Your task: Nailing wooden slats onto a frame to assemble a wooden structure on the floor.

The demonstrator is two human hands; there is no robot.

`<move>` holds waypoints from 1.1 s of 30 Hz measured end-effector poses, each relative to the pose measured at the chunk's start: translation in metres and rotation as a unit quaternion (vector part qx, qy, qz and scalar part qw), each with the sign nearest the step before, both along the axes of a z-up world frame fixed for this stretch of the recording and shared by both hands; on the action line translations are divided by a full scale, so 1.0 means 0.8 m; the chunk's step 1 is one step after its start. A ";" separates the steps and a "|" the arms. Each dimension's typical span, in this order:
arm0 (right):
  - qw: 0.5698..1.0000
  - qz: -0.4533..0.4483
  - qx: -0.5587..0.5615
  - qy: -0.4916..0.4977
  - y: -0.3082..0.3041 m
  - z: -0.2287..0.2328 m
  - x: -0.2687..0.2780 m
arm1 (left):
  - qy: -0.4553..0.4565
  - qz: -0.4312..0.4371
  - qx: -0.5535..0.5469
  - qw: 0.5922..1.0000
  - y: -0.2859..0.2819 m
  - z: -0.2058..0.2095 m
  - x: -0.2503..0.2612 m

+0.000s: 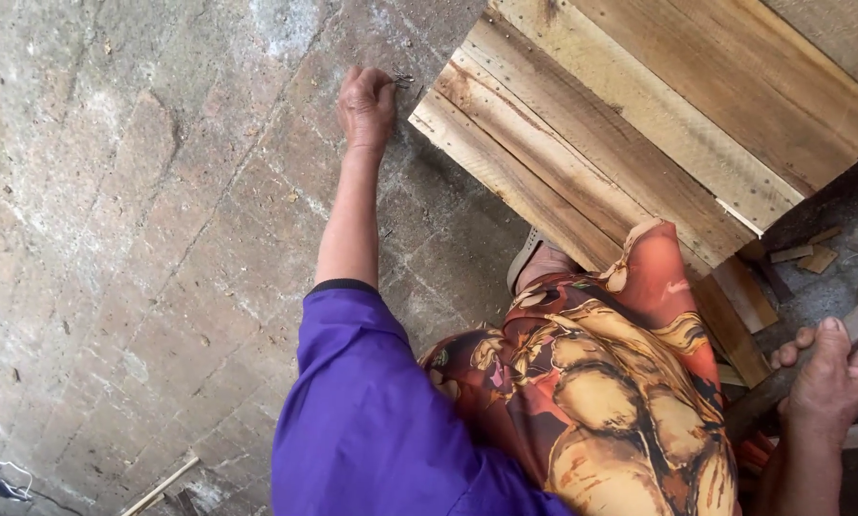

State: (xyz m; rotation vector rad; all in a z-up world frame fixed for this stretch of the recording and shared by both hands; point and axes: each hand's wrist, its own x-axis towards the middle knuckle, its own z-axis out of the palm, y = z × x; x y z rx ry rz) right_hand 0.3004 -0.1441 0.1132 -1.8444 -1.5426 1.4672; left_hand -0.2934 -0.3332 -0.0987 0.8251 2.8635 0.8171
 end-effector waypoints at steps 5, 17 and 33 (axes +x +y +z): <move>1.000 -0.020 -0.002 -0.012 0.003 0.007 -0.011 | 0.042 -0.092 -0.069 0.992 -0.007 -0.007 -0.009; 0.995 -0.096 0.010 -0.003 0.010 0.014 -0.009 | -0.019 -0.051 0.056 0.997 -0.006 0.043 0.003; 0.978 -0.124 0.129 0.108 0.097 -0.052 -0.089 | -0.370 -0.352 0.248 0.823 0.386 0.161 0.321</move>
